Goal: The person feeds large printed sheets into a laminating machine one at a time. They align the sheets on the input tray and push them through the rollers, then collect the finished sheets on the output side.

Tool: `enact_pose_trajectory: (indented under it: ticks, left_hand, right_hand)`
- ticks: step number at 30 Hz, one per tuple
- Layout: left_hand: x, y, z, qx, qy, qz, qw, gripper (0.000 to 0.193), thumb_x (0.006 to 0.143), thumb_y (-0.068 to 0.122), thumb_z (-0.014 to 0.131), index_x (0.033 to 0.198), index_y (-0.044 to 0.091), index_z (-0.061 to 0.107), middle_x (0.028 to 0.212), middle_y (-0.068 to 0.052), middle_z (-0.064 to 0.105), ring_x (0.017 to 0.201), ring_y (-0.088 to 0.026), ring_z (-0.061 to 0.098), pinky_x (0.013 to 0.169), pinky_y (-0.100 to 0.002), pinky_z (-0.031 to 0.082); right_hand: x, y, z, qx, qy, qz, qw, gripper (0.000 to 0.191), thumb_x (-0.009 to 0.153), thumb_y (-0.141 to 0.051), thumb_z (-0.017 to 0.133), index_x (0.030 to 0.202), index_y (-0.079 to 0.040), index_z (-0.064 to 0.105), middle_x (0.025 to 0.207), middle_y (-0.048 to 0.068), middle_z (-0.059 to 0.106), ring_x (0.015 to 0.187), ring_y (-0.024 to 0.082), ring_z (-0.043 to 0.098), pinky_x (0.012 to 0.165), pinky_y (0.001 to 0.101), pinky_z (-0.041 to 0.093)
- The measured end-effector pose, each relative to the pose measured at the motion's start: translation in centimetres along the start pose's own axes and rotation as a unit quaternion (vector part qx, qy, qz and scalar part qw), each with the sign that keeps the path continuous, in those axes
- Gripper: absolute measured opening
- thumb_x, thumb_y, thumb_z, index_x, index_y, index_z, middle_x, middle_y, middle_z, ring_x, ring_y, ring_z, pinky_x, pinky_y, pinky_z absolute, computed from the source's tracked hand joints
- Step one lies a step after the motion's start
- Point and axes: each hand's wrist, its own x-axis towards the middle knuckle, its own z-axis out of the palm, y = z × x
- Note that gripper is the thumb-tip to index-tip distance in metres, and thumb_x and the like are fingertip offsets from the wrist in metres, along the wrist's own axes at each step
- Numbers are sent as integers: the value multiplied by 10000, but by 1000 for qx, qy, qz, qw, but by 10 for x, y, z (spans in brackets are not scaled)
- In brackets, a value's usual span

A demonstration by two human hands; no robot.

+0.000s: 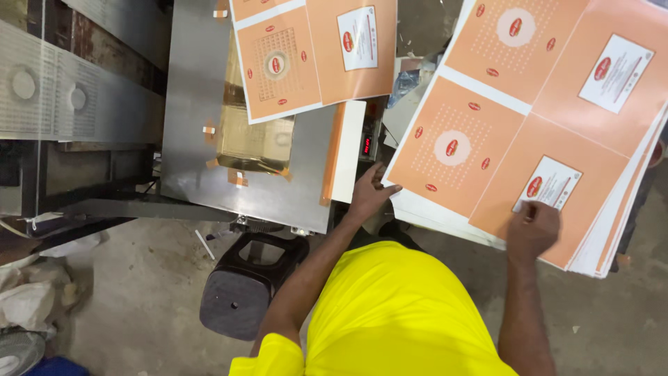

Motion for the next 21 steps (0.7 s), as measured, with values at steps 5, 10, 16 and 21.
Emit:
enact_pose_trajectory:
  ticks: [5, 10, 16, 21]
  left_hand:
    - [-21, 19, 27, 93, 94, 135, 982, 693, 809, 90, 827, 1432, -29, 548, 1273, -183, 680, 1164, -297, 693, 987, -363, 541]
    - [-42, 26, 45, 171, 146, 225, 948, 588, 890, 33, 748, 1438, -18, 541, 1353, -217, 581, 1215, -400, 612, 979, -397, 520]
    - [-50, 37, 53, 245, 167, 258, 920, 488, 861, 34, 754, 1327, -21, 617, 1432, -189, 544, 1323, -388, 521, 1098, -466, 416]
    - [-55, 43, 61, 299, 190, 339, 872, 400, 816, 43, 763, 1194, -16, 648, 1405, -182, 563, 1357, -418, 475, 1116, -504, 358]
  right_hand:
    - [-15, 51, -18, -84, -7, 39, 996, 167, 949, -41, 777, 899, -29, 618, 883, 132, 641, 865, 353, 639, 741, 480, 499]
    - [-16, 19, 11, -41, 3, 13, 999, 171, 1018, -52, 740, 904, -46, 612, 888, 136, 629, 849, 355, 636, 736, 472, 508]
    - [-13, -19, 20, 35, -25, -8, 999, 137, 991, -80, 738, 968, -57, 605, 870, 98, 620, 777, 309, 628, 672, 447, 489]
    - [-10, -19, 17, 62, -5, -3, 998, 149, 991, -104, 749, 966, -63, 608, 788, 60, 593, 699, 273, 604, 625, 427, 474]
